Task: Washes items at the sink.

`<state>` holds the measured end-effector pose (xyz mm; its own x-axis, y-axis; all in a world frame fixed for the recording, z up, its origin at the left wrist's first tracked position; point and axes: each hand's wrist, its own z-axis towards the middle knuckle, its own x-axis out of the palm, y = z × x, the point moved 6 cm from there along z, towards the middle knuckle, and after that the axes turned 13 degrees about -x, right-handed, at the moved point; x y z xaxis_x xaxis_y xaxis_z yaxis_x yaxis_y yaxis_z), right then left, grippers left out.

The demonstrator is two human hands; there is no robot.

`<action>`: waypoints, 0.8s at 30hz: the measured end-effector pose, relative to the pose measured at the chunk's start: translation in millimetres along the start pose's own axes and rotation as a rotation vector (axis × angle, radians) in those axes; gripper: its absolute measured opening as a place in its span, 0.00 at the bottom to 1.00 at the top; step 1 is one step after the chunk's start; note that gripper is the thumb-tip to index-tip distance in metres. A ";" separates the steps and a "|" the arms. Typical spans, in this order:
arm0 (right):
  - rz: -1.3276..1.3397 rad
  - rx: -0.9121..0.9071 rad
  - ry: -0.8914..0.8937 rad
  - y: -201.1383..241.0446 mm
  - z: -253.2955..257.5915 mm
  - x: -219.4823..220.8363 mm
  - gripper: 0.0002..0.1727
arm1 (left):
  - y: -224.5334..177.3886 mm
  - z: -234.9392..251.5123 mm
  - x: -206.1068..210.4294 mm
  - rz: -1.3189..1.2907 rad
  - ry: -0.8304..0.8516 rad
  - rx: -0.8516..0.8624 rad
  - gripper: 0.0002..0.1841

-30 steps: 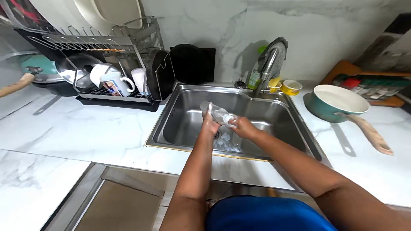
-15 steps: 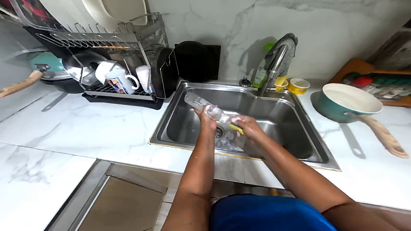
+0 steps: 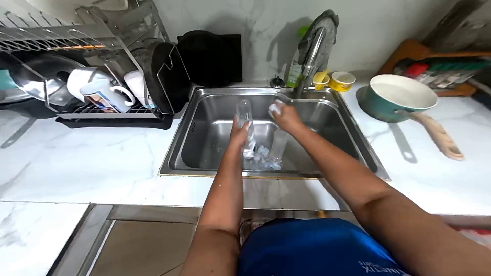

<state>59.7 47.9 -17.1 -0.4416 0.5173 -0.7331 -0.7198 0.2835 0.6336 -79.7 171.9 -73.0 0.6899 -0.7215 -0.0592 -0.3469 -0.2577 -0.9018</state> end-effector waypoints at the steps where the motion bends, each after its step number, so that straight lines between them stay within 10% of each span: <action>1: -0.094 -0.056 0.014 -6.9 -5.1 -3.2 0.21 | 9.2 6.7 -3.2 0.109 -0.057 -0.084 0.41; 7: -0.453 -0.094 0.230 -39.1 -33.3 40.7 0.22 | 25.3 17.3 8.1 0.888 -0.088 -0.243 0.48; 13: -0.397 -0.009 0.146 -16.3 -18.9 -2.9 0.19 | 19.3 5.4 82.5 0.769 0.347 0.293 0.52; 19: 0.095 0.324 -0.275 -21.5 -11.4 -67.5 0.21 | -6.7 -6.4 84.6 0.425 0.423 0.246 0.41; 24: 1.093 -0.202 -0.271 -52.4 -13.4 -26.3 0.10 | 8.0 -20.5 80.2 0.199 0.782 -0.052 0.23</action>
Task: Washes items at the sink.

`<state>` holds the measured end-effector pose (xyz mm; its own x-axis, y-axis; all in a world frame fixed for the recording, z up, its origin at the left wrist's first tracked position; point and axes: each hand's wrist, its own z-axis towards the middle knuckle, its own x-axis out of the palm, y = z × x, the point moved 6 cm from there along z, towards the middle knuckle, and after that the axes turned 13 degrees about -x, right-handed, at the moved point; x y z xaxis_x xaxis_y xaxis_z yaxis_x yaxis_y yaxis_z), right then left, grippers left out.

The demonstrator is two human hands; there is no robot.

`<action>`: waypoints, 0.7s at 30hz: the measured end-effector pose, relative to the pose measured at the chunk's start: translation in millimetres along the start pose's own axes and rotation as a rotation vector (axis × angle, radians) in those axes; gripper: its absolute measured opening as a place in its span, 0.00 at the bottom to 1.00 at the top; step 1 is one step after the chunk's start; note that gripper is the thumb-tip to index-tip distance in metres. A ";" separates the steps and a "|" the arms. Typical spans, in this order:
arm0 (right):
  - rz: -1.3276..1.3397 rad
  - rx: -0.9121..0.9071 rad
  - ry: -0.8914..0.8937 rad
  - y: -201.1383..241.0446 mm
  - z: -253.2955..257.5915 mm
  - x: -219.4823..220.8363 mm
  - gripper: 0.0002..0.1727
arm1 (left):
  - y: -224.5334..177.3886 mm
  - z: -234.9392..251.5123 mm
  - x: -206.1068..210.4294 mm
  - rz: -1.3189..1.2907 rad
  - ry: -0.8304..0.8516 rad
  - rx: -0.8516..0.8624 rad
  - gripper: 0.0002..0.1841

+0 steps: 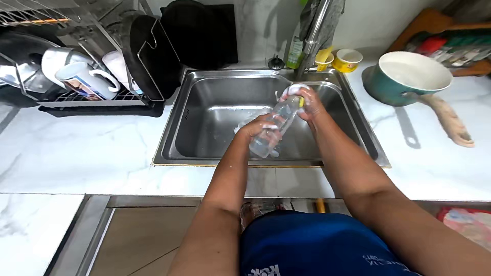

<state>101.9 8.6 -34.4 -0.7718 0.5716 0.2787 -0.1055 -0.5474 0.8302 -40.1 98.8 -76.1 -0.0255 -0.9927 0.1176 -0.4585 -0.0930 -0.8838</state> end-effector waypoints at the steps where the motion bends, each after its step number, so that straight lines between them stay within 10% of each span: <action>1: 0.203 -0.009 0.028 0.5 -0.4 6.4 0.12 | 1.1 1.5 2.1 -0.092 0.078 0.026 0.21; 4: 0.376 0.048 -0.133 -8.7 2.8 12.2 0.18 | -1.3 2.7 5.0 -0.138 0.065 0.075 0.19; 6: -0.089 0.261 -0.358 -16.2 -0.9 0.7 0.10 | -11.2 -5.0 -4.7 0.185 -0.211 0.065 0.22; 9: -0.565 0.648 -0.308 -47.3 -27.4 -20.5 0.27 | -13.1 -7.5 -22.8 0.876 -0.509 -0.065 0.35; 21: 0.046 1.037 -0.188 -132.2 -65.5 26.1 0.25 | -114.2 -59.2 35.1 1.918 -0.557 -0.493 0.12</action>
<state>54.6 55.9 -168.4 -0.6425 0.6977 0.3169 0.5774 0.1689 0.7988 -41.2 79.2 55.8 -0.4901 0.3018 -0.8178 -0.3339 0.8016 0.4960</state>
